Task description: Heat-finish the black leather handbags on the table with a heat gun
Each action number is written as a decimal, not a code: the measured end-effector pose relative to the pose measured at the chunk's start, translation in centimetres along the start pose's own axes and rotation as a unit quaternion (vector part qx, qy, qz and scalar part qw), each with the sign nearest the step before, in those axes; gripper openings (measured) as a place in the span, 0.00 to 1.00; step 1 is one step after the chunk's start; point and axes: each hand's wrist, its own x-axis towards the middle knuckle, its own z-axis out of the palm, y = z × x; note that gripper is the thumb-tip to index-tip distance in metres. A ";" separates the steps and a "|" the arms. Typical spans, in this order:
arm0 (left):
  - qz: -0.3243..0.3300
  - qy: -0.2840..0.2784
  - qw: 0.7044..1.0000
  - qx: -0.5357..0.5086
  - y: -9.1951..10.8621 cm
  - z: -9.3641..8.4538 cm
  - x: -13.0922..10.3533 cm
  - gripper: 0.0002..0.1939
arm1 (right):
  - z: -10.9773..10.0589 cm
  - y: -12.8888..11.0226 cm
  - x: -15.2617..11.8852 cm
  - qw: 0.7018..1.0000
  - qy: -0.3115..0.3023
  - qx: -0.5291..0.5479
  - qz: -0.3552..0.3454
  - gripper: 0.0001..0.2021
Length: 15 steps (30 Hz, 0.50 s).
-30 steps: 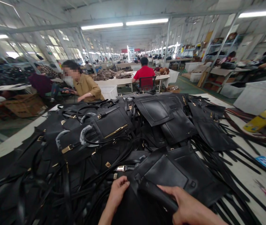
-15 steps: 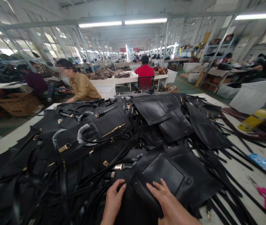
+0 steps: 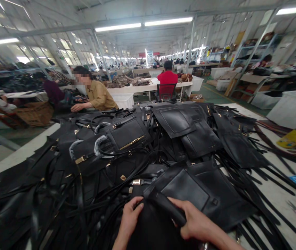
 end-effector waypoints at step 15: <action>-0.113 -0.020 0.968 -0.223 1.1 0.9 -0.7 0.22 | 1.0 -2.7 5.8 0.996 0.036 -0.061 -0.050 0.37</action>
